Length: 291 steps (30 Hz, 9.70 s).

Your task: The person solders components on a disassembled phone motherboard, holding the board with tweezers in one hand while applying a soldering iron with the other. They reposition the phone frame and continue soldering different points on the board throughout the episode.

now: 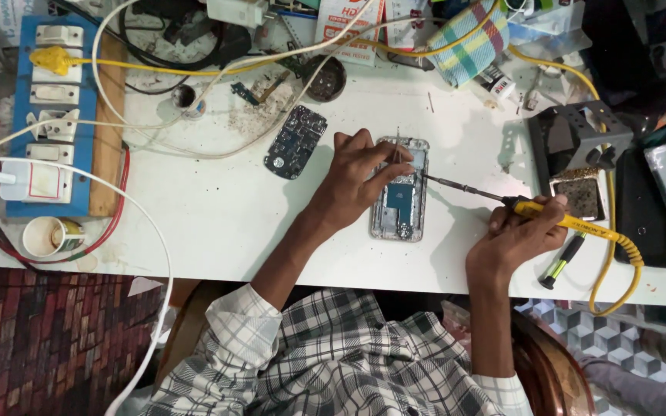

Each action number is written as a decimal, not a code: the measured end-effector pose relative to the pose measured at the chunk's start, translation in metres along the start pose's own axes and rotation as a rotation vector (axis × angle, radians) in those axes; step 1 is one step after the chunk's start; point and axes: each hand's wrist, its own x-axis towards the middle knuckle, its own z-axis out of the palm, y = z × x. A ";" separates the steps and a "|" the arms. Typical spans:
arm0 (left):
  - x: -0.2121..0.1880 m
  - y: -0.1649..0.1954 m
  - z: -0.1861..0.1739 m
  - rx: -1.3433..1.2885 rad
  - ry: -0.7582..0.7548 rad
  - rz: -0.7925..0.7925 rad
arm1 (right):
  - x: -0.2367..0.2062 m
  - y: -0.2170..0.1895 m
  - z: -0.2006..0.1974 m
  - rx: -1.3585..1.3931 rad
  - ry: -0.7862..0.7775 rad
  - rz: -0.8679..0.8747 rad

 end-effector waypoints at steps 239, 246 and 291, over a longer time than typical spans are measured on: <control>0.008 -0.013 0.007 0.119 0.173 -0.044 | -0.001 -0.002 0.006 -0.104 -0.228 0.115; 0.010 -0.013 0.005 0.141 0.154 -0.061 | -0.003 -0.003 0.010 -0.169 -0.246 0.085; 0.012 -0.007 0.000 0.135 0.176 -0.044 | -0.002 -0.006 0.012 -0.164 -0.161 0.136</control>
